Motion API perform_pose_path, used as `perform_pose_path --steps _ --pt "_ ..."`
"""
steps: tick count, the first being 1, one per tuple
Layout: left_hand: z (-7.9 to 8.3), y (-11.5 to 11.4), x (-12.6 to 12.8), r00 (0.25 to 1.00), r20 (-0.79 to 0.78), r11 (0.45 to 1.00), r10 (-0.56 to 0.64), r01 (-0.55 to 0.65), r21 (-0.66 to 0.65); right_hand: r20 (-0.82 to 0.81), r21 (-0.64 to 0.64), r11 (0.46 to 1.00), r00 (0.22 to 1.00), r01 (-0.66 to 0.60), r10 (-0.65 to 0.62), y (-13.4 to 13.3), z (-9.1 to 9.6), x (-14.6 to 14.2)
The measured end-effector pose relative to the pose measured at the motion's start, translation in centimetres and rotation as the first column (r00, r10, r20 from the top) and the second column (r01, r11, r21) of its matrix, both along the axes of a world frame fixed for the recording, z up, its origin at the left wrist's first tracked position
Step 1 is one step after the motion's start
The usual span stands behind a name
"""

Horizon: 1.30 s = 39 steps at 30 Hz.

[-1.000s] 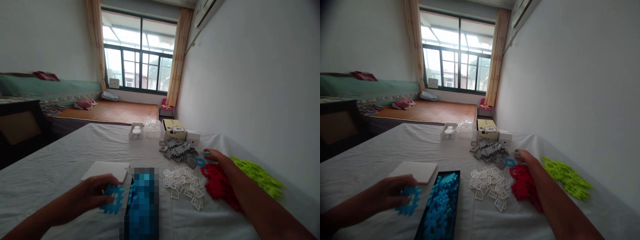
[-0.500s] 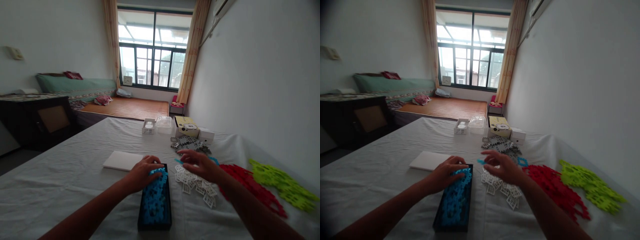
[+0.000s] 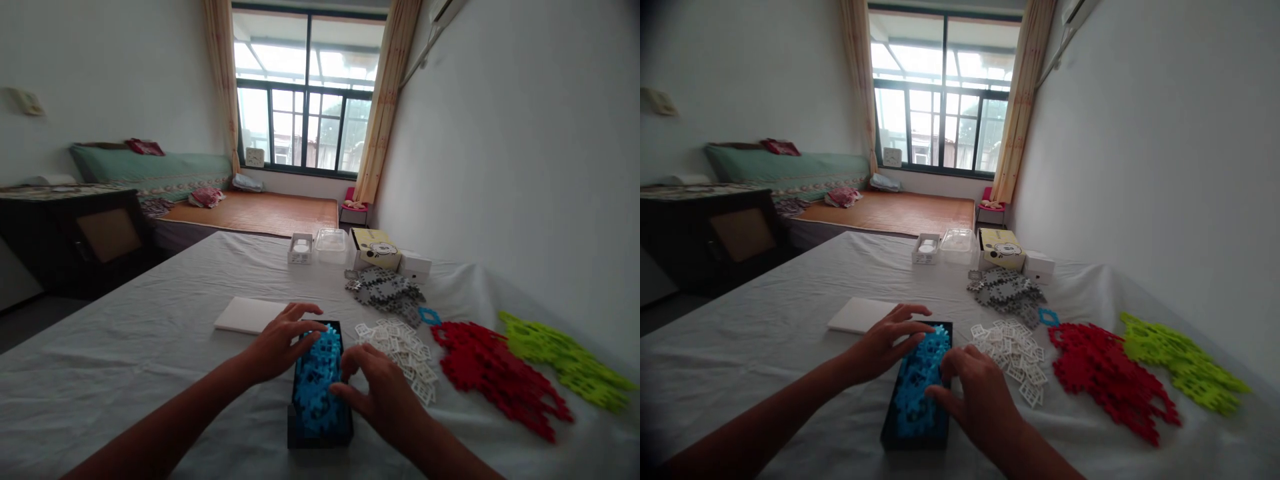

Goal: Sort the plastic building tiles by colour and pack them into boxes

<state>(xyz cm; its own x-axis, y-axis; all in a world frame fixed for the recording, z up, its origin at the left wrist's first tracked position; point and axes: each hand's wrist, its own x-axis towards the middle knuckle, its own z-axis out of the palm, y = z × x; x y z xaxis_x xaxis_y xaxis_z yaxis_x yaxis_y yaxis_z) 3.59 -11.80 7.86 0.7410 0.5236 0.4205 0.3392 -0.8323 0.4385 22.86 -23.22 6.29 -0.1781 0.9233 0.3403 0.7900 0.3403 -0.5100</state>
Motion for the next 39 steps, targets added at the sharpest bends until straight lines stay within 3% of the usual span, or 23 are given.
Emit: perform_pose_path --steps 3,5,7,10,12,17,21,23,25,26,28,31,35,39 --pt "0.7 -1.5 0.3 0.993 -0.044 0.993 -0.110 0.112 0.039 0.005 0.019 1.000 1.000 0.004 -0.004 0.9 1.2 2.3" --pt "1.0 -2.4 0.5 0.966 -0.154 0.974 -0.208 0.219 0.054 0.052 0.069 0.983 0.984 0.168 -0.172 2.7 2.1 6.5" --pt "0.9 -3.0 0.5 0.927 -0.254 0.956 -0.275 0.292 0.031 0.155 0.087 0.923 0.910 0.374 -0.384 5.0 2.6 12.3" --pt "0.6 -3.0 0.4 0.912 -0.299 0.955 -0.281 0.296 0.006 0.396 -0.082 0.829 0.781 0.553 -0.483 8.0 2.1 20.4" --pt "0.3 -2.7 0.3 0.924 -0.281 0.961 -0.259 0.275 0.015 0.460 -0.170 0.782 0.750 0.599 -0.475 9.3 0.8 23.6" --pt "-0.2 -2.6 0.6 0.949 -0.203 0.969 -0.241 0.246 -0.002 0.454 -0.270 0.790 0.796 0.550 -0.399 10.5 -2.0 25.1" --pt "0.6 -2.3 0.9 0.961 -0.154 0.973 -0.228 0.230 -0.003 0.465 -0.252 0.789 0.785 0.561 -0.409 10.6 -0.8 26.0" --pt "1.3 -1.7 0.8 0.974 -0.118 0.981 -0.192 0.194 0.009 0.466 -0.197 0.788 0.763 0.584 -0.449 10.2 0.9 25.5" --pt "1.9 -1.0 0.3 0.986 -0.087 0.990 -0.142 0.143 0.007 0.394 -0.165 0.845 0.819 0.509 -0.417 9.0 2.8 23.0" --pt "2.0 -0.7 -0.1 0.989 -0.081 0.993 -0.121 0.122 0.000 0.326 -0.166 0.894 0.878 0.417 -0.350 8.2 3.6 20.9" --pt "1.8 -0.4 -0.9 0.988 -0.107 0.994 -0.108 0.106 -0.023 0.141 -0.201 0.973 0.986 0.115 -0.088 6.2 4.8 15.4" --pt "0.9 -0.5 -1.8 0.972 -0.196 0.991 -0.133 0.124 -0.056 0.029 -0.151 0.973 0.983 -0.174 0.180 3.5 5.0 6.8" --pt "0.2 0.2 -2.9 0.981 -0.175 0.994 -0.083 0.070 -0.079 0.137 -0.044 0.985 0.975 -0.169 0.174 2.4 3.0 -0.4" --pt "0.3 3.7 -5.9 0.978 -0.161 0.991 0.133 -0.131 0.027 0.248 -0.039 0.993 0.962 -0.109 0.115 2.8 1.4 -2.4"
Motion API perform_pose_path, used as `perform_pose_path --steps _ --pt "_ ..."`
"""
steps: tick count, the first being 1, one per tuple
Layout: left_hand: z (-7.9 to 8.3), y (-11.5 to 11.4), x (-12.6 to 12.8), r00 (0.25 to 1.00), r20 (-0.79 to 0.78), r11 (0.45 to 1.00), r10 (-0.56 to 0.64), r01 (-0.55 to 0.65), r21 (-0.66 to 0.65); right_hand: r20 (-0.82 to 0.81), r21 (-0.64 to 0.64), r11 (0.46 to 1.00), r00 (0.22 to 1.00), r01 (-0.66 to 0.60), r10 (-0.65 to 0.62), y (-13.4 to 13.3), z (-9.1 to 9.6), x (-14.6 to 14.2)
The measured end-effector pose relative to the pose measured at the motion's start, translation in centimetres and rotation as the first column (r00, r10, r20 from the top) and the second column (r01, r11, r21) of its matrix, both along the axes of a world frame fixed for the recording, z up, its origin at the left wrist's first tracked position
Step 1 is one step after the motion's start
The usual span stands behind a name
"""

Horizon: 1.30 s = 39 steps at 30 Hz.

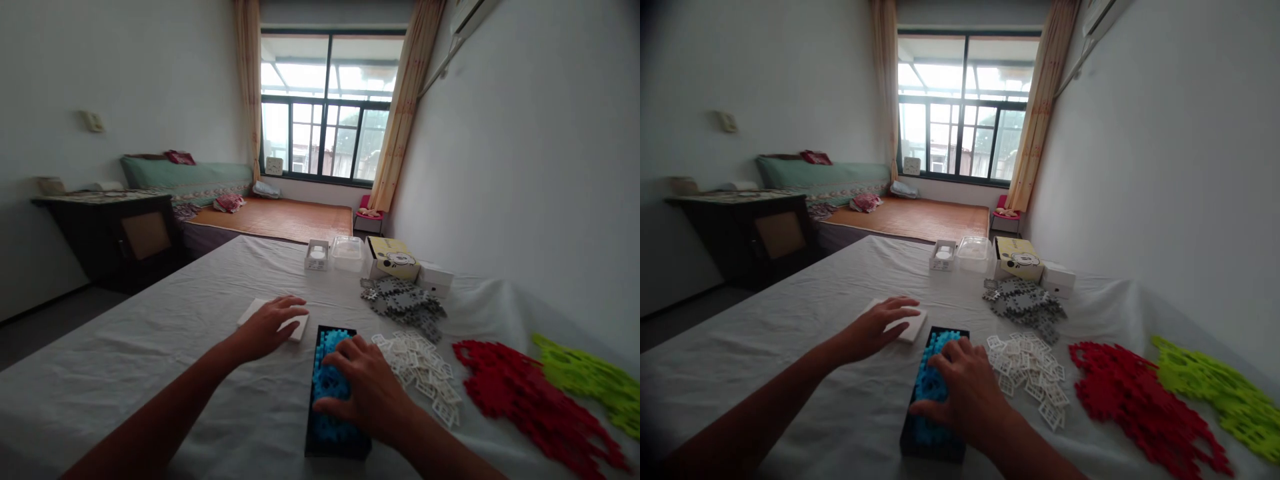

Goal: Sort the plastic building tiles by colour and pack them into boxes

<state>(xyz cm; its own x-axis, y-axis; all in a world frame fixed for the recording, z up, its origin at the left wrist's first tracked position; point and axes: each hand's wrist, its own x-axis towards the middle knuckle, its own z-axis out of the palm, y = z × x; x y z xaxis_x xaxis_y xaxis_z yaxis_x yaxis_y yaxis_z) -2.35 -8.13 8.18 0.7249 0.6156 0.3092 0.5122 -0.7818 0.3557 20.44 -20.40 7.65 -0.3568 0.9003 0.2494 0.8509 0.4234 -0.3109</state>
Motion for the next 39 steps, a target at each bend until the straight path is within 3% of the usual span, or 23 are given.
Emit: perform_pose_path --steps 3,6,9,11,14,16,18,20,22,24,30,35,39 --pt "-0.6 3.5 -2.6 0.971 -0.220 0.995 0.094 -0.095 0.002 -0.036 0.040 0.999 0.999 0.009 -0.008 0.1 0.5 0.4" --pt "-1.8 6.4 -3.6 0.911 -0.411 0.990 0.034 -0.088 -0.112 -0.143 0.143 0.989 0.989 0.040 -0.019 0.3 1.7 1.5" --pt "-2.1 8.2 -3.1 0.880 -0.474 0.981 -0.043 -0.052 -0.187 -0.232 0.214 0.972 0.971 0.100 -0.049 0.9 2.0 2.5" --pt "-1.0 8.6 -2.5 0.875 -0.478 0.982 -0.073 -0.020 -0.187 -0.278 0.235 0.962 0.958 0.138 -0.069 1.2 1.8 3.3" --pt "2.6 7.0 -1.3 0.922 -0.375 0.993 -0.095 0.060 -0.103 -0.362 0.241 0.945 0.924 0.222 -0.125 1.2 1.2 4.8" --pt "5.5 4.3 -0.1 0.946 -0.262 0.981 -0.192 0.189 -0.036 -0.436 0.215 0.932 0.883 0.291 -0.175 0.9 0.8 5.8" --pt "7.7 0.8 1.5 0.887 -0.258 0.921 -0.384 0.389 -0.035 -0.505 0.170 0.926 0.837 0.336 -0.211 0.6 0.4 6.5" --pt "8.7 -2.7 3.1 0.802 -0.302 0.853 -0.515 0.514 -0.090 -0.547 0.127 0.931 0.807 0.343 -0.223 0.3 -0.1 6.9" --pt "8.5 -5.1 4.4 0.756 -0.327 0.820 -0.568 0.555 -0.141 -0.560 0.099 0.942 0.801 0.321 -0.214 0.1 -0.6 7.0" --pt "7.5 -6.0 5.2 0.739 -0.327 0.804 -0.589 0.575 -0.151 -0.560 0.089 0.951 0.804 0.297 -0.199 0.0 -1.0 6.9" --pt "5.7 -5.0 6.1 0.703 -0.363 0.785 -0.612 0.595 -0.171 -0.560 0.065 0.963 0.808 0.263 -0.183 -0.1 -1.7 6.8" --pt "4.7 -4.7 6.5 0.722 -0.323 0.789 -0.612 0.583 -0.194 -0.536 0.043 0.977 0.830 0.211 -0.156 0.0 -2.3 6.6" --pt "3.1 -4.5 6.8 0.707 -0.307 0.769 -0.637 0.608 -0.197 -0.461 0.168 0.957 0.877 0.236 -0.136 -0.7 -2.1 5.7"
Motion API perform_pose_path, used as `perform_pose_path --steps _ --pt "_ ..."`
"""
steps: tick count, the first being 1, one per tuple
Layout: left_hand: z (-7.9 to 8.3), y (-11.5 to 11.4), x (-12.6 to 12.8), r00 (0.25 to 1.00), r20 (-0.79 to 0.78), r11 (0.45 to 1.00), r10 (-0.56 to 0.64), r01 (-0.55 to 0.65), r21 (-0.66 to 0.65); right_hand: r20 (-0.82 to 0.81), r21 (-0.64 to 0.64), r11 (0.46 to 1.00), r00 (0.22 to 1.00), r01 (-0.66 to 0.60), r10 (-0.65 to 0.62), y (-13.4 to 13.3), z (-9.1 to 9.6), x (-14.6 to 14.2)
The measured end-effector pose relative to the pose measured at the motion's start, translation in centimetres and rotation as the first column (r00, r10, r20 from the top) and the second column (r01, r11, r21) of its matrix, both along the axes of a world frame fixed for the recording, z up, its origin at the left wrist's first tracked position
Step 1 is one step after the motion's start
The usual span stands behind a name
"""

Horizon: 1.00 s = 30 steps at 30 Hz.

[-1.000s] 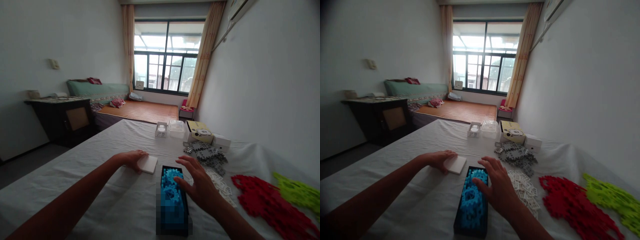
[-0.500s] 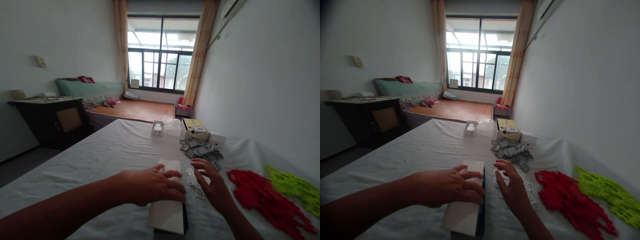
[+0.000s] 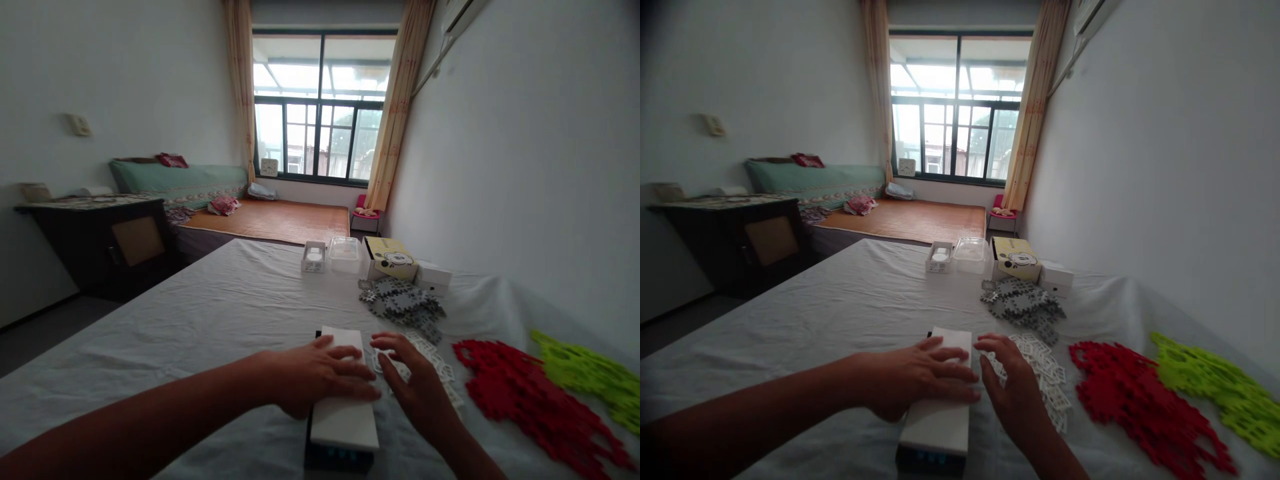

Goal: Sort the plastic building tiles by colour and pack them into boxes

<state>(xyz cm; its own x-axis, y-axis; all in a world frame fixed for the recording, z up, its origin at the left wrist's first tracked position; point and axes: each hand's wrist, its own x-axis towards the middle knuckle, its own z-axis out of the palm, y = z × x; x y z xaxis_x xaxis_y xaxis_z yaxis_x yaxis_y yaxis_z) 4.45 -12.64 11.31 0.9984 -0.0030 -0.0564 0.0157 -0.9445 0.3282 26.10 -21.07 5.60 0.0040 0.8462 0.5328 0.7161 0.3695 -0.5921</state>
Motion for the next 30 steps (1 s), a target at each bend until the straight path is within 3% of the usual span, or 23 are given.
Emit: perform_pose_path --steps 4,8,12,16,20,24,30 --pt "-0.2 0.1 -0.8 0.999 0.003 0.999 0.035 -0.035 -0.003 0.189 0.117 0.989 0.980 -0.089 0.066 -1.4 1.3 -1.8" --pt "1.0 0.5 -3.1 0.990 0.061 0.991 0.130 -0.130 0.001 0.376 0.092 0.976 0.914 -0.197 0.149 -2.7 2.5 -3.1" --pt "1.1 0.3 -4.6 0.953 0.176 0.968 0.249 -0.239 -0.076 0.523 0.022 0.973 0.832 -0.230 0.185 -3.4 2.3 -3.2" --pt "-0.1 0.0 -4.4 0.948 0.158 0.954 0.276 -0.251 -0.165 0.550 -0.035 0.971 0.806 -0.237 0.217 -3.8 0.6 -3.3" --pt "-1.1 1.4 -3.6 0.943 0.155 0.945 0.296 -0.265 -0.189 0.577 -0.016 0.985 0.803 -0.169 0.147 -3.6 -0.8 -3.8" --pt "-1.8 3.1 -2.5 0.894 0.213 0.918 0.395 -0.373 -0.137 0.677 0.106 0.975 0.732 -0.195 0.073 -3.1 -0.7 -4.0" --pt "-4.3 2.8 -1.5 0.887 0.252 0.915 0.386 -0.402 0.012 0.743 0.225 0.933 0.669 -0.280 0.021 -2.5 -0.9 -3.2"
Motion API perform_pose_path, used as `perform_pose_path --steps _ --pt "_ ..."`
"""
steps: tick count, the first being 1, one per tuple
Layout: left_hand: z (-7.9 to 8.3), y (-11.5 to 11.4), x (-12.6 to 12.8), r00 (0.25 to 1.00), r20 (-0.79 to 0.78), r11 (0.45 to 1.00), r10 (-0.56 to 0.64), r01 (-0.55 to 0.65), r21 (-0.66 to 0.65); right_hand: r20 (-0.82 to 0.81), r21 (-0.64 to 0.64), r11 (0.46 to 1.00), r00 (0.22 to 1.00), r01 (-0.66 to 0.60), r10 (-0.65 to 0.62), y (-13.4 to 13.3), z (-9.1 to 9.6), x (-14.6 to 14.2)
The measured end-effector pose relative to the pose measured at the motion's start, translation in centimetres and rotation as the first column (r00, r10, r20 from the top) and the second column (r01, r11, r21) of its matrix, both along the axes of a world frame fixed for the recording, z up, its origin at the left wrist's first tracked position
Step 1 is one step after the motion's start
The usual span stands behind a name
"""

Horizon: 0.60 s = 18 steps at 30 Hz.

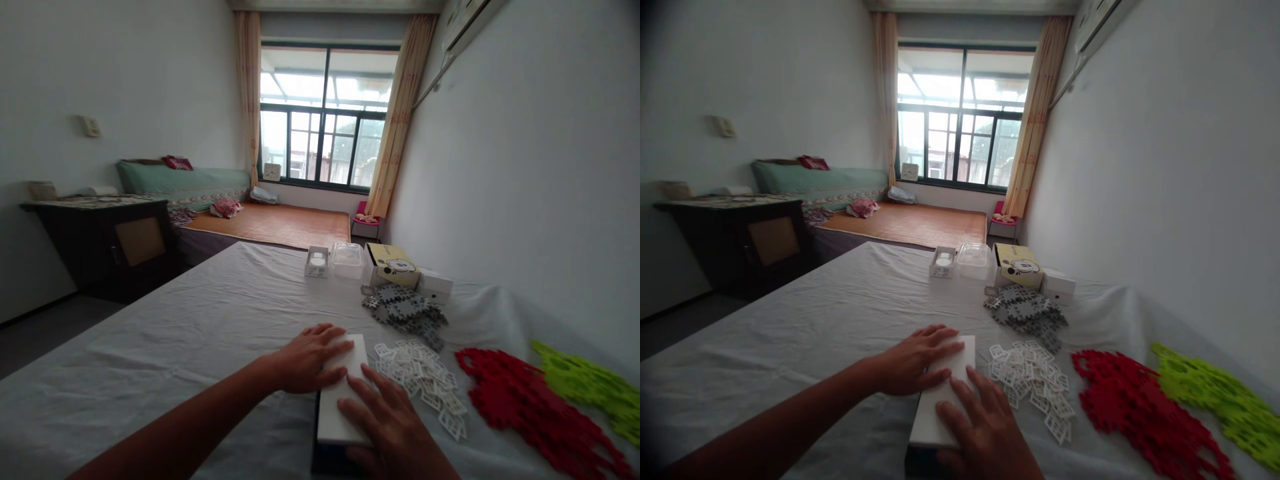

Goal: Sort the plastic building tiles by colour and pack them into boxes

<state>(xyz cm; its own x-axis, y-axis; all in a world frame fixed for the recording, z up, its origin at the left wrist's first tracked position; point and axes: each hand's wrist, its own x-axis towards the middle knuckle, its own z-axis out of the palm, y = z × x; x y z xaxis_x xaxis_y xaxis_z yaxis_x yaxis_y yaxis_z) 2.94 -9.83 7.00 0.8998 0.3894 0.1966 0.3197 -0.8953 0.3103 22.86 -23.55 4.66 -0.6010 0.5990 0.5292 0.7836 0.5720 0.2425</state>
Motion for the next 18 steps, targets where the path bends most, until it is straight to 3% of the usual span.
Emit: perform_pose_path --steps 6,10,13,16,18 --pt "-1.2 -0.1 -0.1 0.998 -0.005 0.997 0.059 -0.059 0.041 -0.026 -0.023 1.000 1.000 -0.006 0.005 0.3 -0.6 -0.1" --pt "-0.3 0.2 -0.4 0.998 0.008 0.997 0.057 -0.056 -0.060 -0.118 -0.146 0.989 0.993 -0.004 -0.013 -0.4 1.1 0.5" --pt "0.4 0.6 -1.1 0.991 0.081 0.979 0.104 -0.088 -0.184 -0.239 -0.171 0.983 0.965 0.068 -0.108 -1.3 1.7 1.5" --pt "0.4 1.1 -1.9 0.965 0.171 0.908 0.200 -0.117 -0.401 -0.382 -0.186 0.967 0.893 0.177 -0.237 -2.3 0.2 2.0" --pt "-0.2 1.3 -2.2 0.941 0.183 0.782 0.285 -0.118 -0.611 -0.428 -0.196 0.959 0.862 0.205 -0.272 -2.7 -1.4 1.4"
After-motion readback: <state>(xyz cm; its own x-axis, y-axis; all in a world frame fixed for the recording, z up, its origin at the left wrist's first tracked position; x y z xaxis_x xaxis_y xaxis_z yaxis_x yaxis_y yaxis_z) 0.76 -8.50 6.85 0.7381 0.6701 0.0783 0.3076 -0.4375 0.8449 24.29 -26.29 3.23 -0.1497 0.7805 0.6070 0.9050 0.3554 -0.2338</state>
